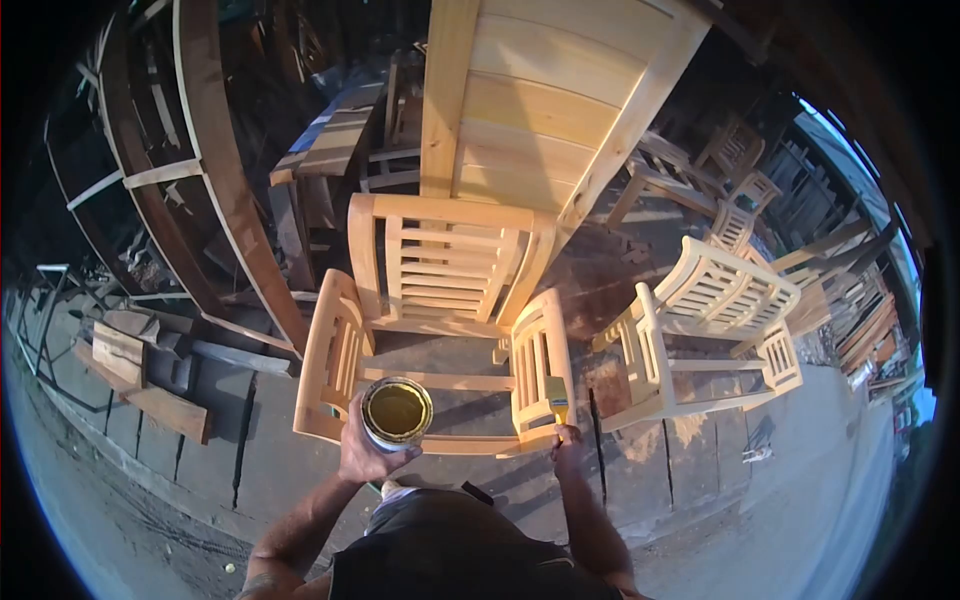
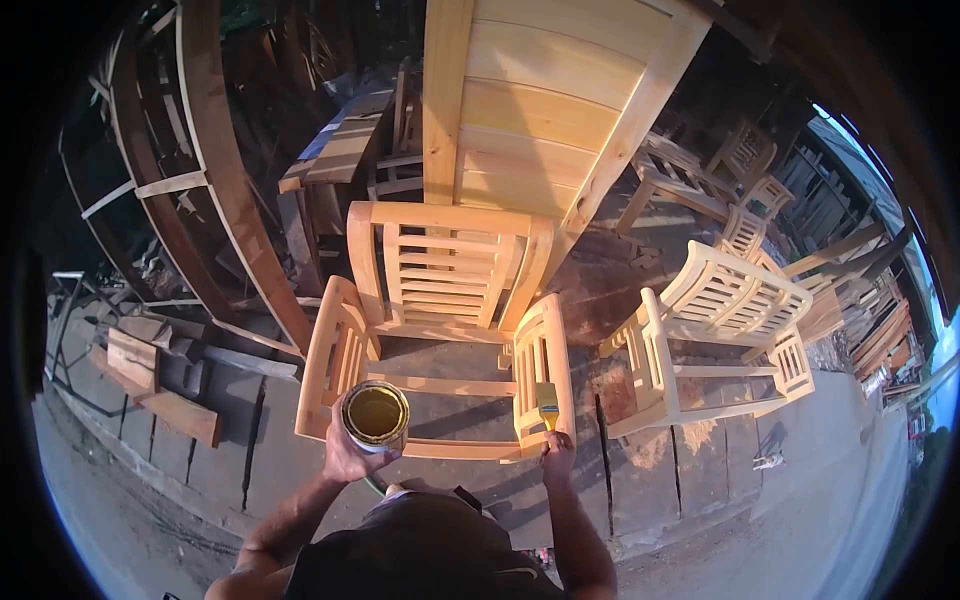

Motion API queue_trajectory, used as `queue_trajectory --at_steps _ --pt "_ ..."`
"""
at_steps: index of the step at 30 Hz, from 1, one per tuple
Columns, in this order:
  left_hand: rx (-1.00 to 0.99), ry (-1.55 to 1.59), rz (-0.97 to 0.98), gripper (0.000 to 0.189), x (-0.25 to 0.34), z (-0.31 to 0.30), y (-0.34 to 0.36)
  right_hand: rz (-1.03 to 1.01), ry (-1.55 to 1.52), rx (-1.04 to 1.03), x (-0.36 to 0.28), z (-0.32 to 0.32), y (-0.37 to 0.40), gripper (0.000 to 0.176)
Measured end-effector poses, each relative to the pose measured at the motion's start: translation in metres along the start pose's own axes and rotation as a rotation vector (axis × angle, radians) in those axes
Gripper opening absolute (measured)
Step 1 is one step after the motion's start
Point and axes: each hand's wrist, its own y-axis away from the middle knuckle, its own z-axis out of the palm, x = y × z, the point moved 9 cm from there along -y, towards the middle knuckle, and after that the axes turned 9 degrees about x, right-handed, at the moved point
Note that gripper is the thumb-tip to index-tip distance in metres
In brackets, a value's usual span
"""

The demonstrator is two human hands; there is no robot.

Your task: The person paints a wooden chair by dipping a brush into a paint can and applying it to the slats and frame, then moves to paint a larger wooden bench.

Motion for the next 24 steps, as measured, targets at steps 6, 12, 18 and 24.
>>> queue_trajectory --at_steps 6,12,18,24 --pt "-0.151 0.125 0.006 0.11 0.016 0.106 0.02 0.025 -0.035 0.19 0.025 -0.12 0.005 0.014" --pt "-0.243 0.094 0.04 0.107 0.019 0.203 0.046 0.059 -0.097 0.394 0.069 -0.271 -0.005 0.016" --pt "-0.419 0.189 -0.039 0.094 0.06 0.305 0.054 0.133 -0.104 0.561 0.084 -0.367 0.023 0.022" --pt "-0.49 0.364 -0.148 0.097 0.075 0.384 0.07 0.147 -0.219 0.7 0.103 -0.422 0.044 0.015"
